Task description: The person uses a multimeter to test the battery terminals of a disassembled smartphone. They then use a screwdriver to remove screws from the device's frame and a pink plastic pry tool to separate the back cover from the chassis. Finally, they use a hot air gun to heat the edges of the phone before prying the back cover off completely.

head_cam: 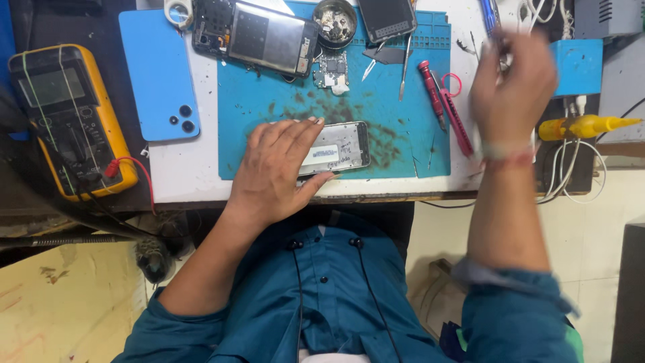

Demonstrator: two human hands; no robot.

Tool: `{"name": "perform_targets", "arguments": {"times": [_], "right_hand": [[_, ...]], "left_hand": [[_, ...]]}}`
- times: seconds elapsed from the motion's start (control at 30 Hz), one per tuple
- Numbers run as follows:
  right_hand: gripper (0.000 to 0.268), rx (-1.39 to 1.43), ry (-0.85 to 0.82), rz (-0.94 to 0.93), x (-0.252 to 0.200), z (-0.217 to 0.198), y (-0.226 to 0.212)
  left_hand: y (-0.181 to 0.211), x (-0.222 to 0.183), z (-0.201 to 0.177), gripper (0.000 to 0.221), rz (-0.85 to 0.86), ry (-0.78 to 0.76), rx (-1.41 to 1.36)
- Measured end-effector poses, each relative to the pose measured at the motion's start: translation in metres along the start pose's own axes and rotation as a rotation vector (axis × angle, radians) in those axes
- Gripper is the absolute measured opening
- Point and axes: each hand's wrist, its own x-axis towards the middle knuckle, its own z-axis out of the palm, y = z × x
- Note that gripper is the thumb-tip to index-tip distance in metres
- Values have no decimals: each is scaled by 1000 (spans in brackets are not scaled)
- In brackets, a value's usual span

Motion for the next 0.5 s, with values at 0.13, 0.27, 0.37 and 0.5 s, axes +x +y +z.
{"name": "perform_targets", "arguments": {"times": [0.13, 0.27, 0.37, 0.5], "right_hand": [[17, -116, -142, -95, 56, 29, 57], [20, -178, -322, -62, 63, 38, 72], [18, -213, -379, -118, 57, 38, 70], [16, -207, -148, -140, 40, 38, 68]], "left_hand": [[2, 0, -2, 74, -7, 6, -20], [1, -1, -2, 73, -10, 22, -44], [1, -3, -3, 71, -14, 17, -61], [1, -1, -3, 71, 0, 29, -70]]}}
